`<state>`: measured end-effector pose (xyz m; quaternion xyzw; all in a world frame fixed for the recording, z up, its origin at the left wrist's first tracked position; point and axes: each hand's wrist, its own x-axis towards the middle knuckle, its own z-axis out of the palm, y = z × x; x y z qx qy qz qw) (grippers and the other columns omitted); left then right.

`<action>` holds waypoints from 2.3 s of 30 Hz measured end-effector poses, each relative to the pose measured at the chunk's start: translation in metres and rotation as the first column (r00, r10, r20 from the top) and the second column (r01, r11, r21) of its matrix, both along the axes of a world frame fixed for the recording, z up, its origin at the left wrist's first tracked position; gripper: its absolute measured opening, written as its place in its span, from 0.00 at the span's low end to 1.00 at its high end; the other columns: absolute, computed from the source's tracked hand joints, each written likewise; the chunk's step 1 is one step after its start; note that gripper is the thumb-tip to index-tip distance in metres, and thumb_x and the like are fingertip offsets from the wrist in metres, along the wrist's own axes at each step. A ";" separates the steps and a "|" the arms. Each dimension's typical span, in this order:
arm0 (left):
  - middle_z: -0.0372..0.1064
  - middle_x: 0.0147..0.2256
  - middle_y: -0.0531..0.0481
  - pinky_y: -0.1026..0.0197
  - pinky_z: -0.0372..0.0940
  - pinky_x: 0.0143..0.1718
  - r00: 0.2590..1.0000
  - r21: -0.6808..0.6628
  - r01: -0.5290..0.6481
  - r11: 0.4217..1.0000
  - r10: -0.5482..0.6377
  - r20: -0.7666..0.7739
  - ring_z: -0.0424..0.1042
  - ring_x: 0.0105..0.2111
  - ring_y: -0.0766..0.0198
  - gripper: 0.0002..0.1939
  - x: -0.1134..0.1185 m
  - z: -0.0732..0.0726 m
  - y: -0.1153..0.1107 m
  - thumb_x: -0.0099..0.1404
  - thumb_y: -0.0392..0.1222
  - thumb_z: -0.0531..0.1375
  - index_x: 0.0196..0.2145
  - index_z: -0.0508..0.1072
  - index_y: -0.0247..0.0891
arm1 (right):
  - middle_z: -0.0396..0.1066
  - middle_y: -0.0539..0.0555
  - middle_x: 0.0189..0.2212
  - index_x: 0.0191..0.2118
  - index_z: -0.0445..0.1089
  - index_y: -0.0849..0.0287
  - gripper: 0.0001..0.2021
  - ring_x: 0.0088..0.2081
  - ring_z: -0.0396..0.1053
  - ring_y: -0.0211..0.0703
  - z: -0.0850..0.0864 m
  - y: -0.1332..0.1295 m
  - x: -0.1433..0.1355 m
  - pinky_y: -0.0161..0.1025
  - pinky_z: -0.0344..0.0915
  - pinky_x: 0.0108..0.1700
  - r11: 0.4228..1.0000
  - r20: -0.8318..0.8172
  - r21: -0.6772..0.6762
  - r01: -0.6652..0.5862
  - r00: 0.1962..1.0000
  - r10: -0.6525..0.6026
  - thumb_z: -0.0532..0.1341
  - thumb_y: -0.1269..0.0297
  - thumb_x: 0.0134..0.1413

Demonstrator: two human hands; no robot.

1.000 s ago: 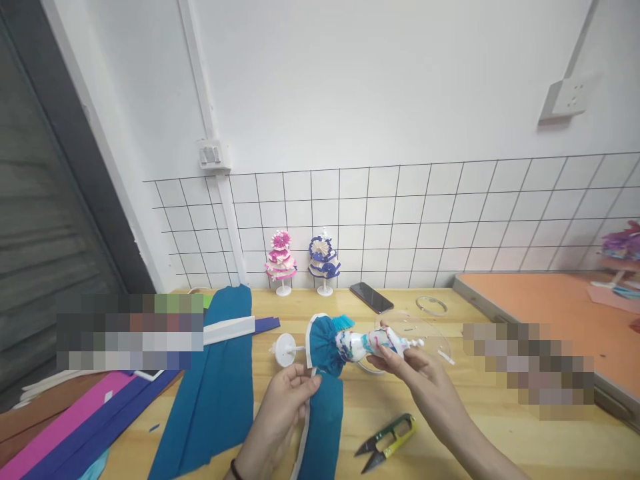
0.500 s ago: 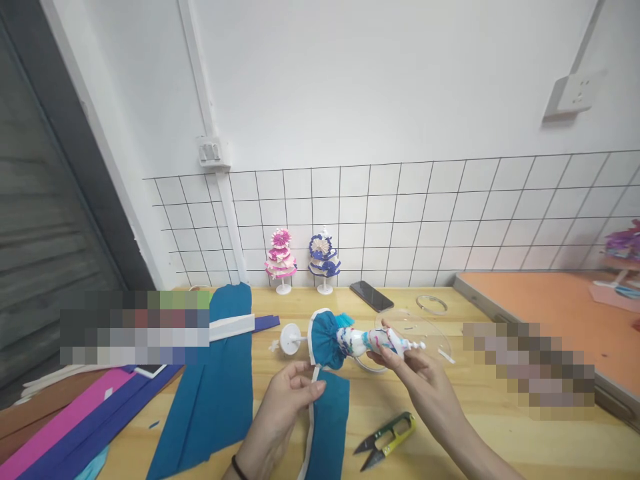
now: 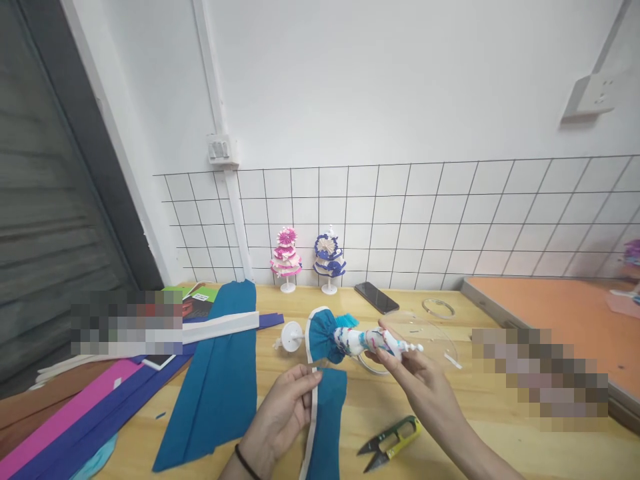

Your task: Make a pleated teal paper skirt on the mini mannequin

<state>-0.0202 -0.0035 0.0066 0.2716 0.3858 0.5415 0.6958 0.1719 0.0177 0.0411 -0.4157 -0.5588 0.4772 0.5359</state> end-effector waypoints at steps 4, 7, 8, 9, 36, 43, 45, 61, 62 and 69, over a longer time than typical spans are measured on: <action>0.74 0.26 0.47 0.62 0.67 0.33 0.999 0.037 -0.008 0.999 0.006 0.034 0.73 0.29 0.63 0.05 0.000 0.001 0.000 0.52 0.32 0.63 0.30 0.72 0.33 | 0.65 0.55 0.52 0.38 0.74 0.58 0.16 0.49 0.65 0.55 -0.002 0.001 -0.004 0.46 0.61 0.53 0.999 -0.057 -0.008 -0.033 0.998 0.033 0.63 0.54 0.44; 0.75 0.30 0.43 0.61 0.67 0.34 0.998 0.070 -0.001 0.998 -0.003 0.056 0.74 0.31 0.60 0.07 -0.001 0.000 -0.001 0.54 0.32 0.62 0.34 0.72 0.32 | 0.65 0.55 0.51 0.38 0.74 0.58 0.16 0.50 0.64 0.55 -0.004 0.003 -0.006 0.46 0.61 0.53 1.000 -0.076 0.002 -0.031 0.997 0.031 0.64 0.55 0.44; 0.75 0.30 0.43 0.61 0.67 0.34 0.998 0.079 0.002 0.997 -0.007 0.065 0.74 0.31 0.60 0.07 -0.002 -0.001 0.000 0.54 0.32 0.62 0.34 0.72 0.32 | 0.67 0.55 0.50 0.38 0.74 0.58 0.16 0.51 0.64 0.56 -0.005 0.003 -0.007 0.46 0.61 0.53 1.000 -0.077 0.006 -0.027 0.997 0.027 0.64 0.56 0.44; 0.75 0.29 0.44 0.62 0.67 0.33 0.997 0.083 0.005 0.997 -0.011 0.073 0.73 0.30 0.61 0.07 -0.002 -0.002 0.000 0.54 0.31 0.62 0.34 0.72 0.32 | 0.68 0.55 0.48 0.38 0.74 0.58 0.15 0.51 0.63 0.56 -0.005 0.003 -0.008 0.47 0.61 0.53 1.000 -0.078 0.007 -0.025 0.997 0.025 0.64 0.56 0.44; 0.75 0.25 0.48 0.68 0.65 0.28 0.993 0.076 -0.086 0.993 0.092 -0.077 0.71 0.25 0.68 0.05 0.000 -0.002 0.003 0.52 0.37 0.64 0.28 0.75 0.32 | 0.75 0.58 0.36 0.35 0.75 0.64 0.18 0.41 0.71 0.55 -0.014 0.013 -0.005 0.46 0.67 0.46 0.996 -0.013 -0.091 0.012 1.000 -0.013 0.63 0.54 0.44; 0.75 0.24 0.48 0.64 0.65 0.33 0.988 0.106 -0.115 0.988 0.125 -0.087 0.71 0.26 0.65 0.07 0.000 -0.001 0.007 0.48 0.38 0.66 0.26 0.76 0.32 | 0.74 0.57 0.39 0.35 0.75 0.62 0.16 0.42 0.70 0.55 -0.014 0.010 -0.009 0.47 0.67 0.47 0.999 -0.066 -0.054 0.000 0.998 -0.004 0.64 0.55 0.43; 0.75 0.25 0.47 0.64 0.64 0.35 0.987 0.118 -0.122 0.986 0.133 -0.089 0.72 0.28 0.63 0.08 0.001 -0.001 0.007 0.47 0.39 0.66 0.26 0.76 0.33 | 0.74 0.56 0.39 0.35 0.75 0.62 0.15 0.43 0.69 0.54 -0.013 0.009 -0.009 0.46 0.67 0.47 0.998 -0.078 -0.062 -0.011 0.997 0.006 0.64 0.55 0.44; 0.73 0.22 0.51 0.69 0.64 0.27 0.971 0.087 -0.221 0.972 0.227 -0.071 0.69 0.23 0.69 0.07 -0.007 -0.008 0.010 0.50 0.41 0.65 0.24 0.74 0.33 | 0.75 0.56 0.34 0.34 0.74 0.63 0.17 0.40 0.72 0.53 0.001 0.004 -0.007 0.40 0.68 0.46 0.983 -0.078 -0.159 0.094 0.991 -0.108 0.65 0.54 0.42; 0.73 0.21 0.51 0.69 0.64 0.27 0.973 0.080 -0.217 0.973 0.223 -0.066 0.69 0.22 0.70 0.07 -0.007 -0.007 0.009 0.50 0.40 0.65 0.25 0.75 0.33 | 0.76 0.56 0.34 0.34 0.74 0.64 0.17 0.40 0.72 0.52 0.001 0.006 -0.006 0.40 0.68 0.46 0.980 -0.085 -0.170 0.101 0.990 -0.116 0.65 0.54 0.42; 0.76 0.29 0.46 0.62 0.67 0.33 0.984 0.027 -0.170 0.985 0.171 -0.059 0.73 0.30 0.62 0.21 -0.005 -0.005 0.005 0.44 0.33 0.68 0.39 0.73 0.34 | 0.76 0.56 0.31 0.30 0.72 0.65 0.16 0.39 0.73 0.52 -0.003 0.021 0.007 0.43 0.68 0.48 0.971 -0.298 -0.208 0.120 0.937 -0.180 0.66 0.55 0.42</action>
